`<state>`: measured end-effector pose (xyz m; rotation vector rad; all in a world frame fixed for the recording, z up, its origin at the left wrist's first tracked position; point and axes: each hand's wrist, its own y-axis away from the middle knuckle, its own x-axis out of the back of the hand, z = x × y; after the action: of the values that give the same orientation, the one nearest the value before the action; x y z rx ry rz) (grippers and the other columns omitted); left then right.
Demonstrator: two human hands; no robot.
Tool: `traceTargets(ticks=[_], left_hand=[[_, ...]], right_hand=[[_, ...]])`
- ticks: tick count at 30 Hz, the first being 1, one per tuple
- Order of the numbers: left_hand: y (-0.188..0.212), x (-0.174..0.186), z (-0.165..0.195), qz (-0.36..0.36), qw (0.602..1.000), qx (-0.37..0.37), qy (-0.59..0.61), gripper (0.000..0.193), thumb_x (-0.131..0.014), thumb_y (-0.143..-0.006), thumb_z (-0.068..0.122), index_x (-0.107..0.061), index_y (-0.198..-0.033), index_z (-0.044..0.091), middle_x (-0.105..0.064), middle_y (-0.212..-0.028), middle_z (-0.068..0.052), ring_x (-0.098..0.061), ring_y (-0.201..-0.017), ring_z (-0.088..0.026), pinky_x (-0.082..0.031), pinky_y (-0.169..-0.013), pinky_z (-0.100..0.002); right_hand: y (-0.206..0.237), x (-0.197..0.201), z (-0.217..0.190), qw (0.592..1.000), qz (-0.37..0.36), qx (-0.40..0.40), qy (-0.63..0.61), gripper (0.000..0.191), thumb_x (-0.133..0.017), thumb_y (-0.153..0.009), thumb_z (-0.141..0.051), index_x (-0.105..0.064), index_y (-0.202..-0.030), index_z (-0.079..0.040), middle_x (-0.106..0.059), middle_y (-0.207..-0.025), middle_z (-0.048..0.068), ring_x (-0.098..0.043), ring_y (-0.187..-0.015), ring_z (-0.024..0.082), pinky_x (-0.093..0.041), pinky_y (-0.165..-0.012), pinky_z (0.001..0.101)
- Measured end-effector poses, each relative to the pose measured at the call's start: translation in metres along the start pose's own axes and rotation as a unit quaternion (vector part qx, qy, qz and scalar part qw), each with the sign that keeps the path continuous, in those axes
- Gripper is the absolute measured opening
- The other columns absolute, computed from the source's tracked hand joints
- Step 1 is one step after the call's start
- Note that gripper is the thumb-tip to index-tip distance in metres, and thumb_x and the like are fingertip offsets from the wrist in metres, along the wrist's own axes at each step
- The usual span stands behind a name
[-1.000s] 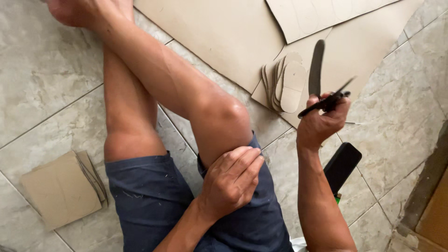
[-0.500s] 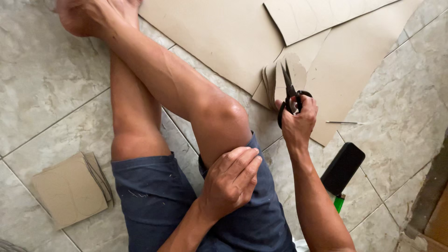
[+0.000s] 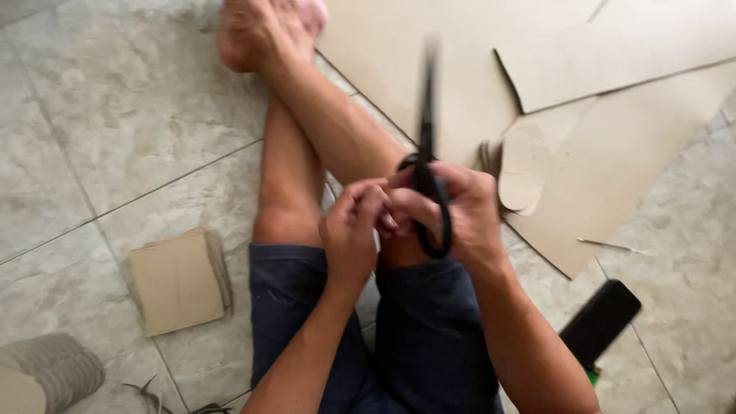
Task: The person sits on the floor and cuts shoe insole shapes out of cardboard sheets using scissors, following drawn outlines. They trim the edges of each cut sole, stack finished pieces with a pile of completed soles nearby, and set finished pieces aside before starting the next sheet.
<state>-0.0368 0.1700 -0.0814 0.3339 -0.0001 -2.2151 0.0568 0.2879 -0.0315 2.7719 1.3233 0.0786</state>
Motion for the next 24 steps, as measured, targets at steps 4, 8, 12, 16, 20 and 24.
traceTargets(ticks=[4,8,12,16,20,24], left_hand=[[-0.038,0.027,-0.017,0.007,0.975,0.097,0.199,0.026,-0.050,-0.104,0.023,-0.067,-0.107,0.003,-0.063,-0.070,-0.004,-0.061,-0.053,-0.012,-0.050,-0.046,-0.028],[-0.032,0.026,-0.025,-0.002,0.986,0.075,0.151,0.020,-0.055,-0.101,0.016,-0.064,-0.113,0.004,-0.069,-0.089,0.000,-0.063,-0.076,-0.007,-0.052,-0.067,-0.023],[-0.026,0.024,-0.022,-0.040,0.971,0.103,0.212,0.014,-0.060,-0.100,0.012,-0.062,-0.113,0.006,-0.065,-0.092,0.003,-0.062,-0.084,-0.007,-0.051,-0.076,-0.024],[-0.027,0.027,-0.020,-0.016,0.959,0.142,0.244,0.016,-0.057,-0.099,0.015,-0.066,-0.111,0.007,-0.066,-0.090,0.002,-0.063,-0.081,-0.008,-0.051,-0.074,-0.023],[-0.029,0.026,-0.022,-0.022,0.960,0.117,0.254,0.014,-0.055,-0.104,0.018,-0.062,-0.103,0.007,-0.062,-0.087,0.001,-0.060,-0.079,-0.008,-0.048,-0.070,-0.025],[-0.026,0.026,-0.019,-0.010,0.948,0.107,0.300,0.012,-0.051,-0.101,0.018,-0.061,-0.101,0.011,-0.062,-0.090,0.002,-0.060,-0.083,-0.008,-0.049,-0.075,-0.026]], right_hand=[[-0.033,-0.045,0.012,0.995,-0.068,-0.067,-0.013,0.020,-0.076,-0.089,-0.018,-0.074,-0.092,0.002,-0.067,-0.065,0.005,-0.062,-0.054,0.011,-0.047,-0.048,0.0261],[-0.033,-0.056,0.024,0.958,-0.119,0.146,0.215,0.022,-0.076,-0.085,-0.021,-0.073,-0.093,-0.001,-0.069,-0.069,0.005,-0.062,-0.064,0.008,-0.053,-0.057,0.0272],[-0.015,-0.053,0.026,0.930,-0.086,0.090,0.345,0.040,-0.085,-0.077,-0.034,-0.069,-0.090,0.000,-0.063,-0.066,0.016,-0.062,-0.055,0.024,-0.052,-0.059,0.0354],[-0.017,-0.062,0.024,0.910,-0.070,0.090,0.399,0.045,-0.085,-0.076,-0.039,-0.070,-0.096,-0.001,-0.068,-0.073,0.020,-0.069,-0.066,0.036,-0.052,-0.060,0.0415],[-0.022,-0.068,0.017,0.903,-0.073,0.119,0.407,0.044,-0.082,-0.080,-0.041,-0.070,-0.100,-0.004,-0.069,-0.077,0.021,-0.071,-0.076,0.038,-0.054,-0.063,0.0438],[-0.020,-0.070,0.013,0.875,-0.109,0.141,0.450,0.040,-0.079,-0.081,-0.041,-0.071,-0.102,-0.009,-0.071,-0.076,0.018,-0.070,-0.074,0.038,-0.053,-0.063,0.0471]])
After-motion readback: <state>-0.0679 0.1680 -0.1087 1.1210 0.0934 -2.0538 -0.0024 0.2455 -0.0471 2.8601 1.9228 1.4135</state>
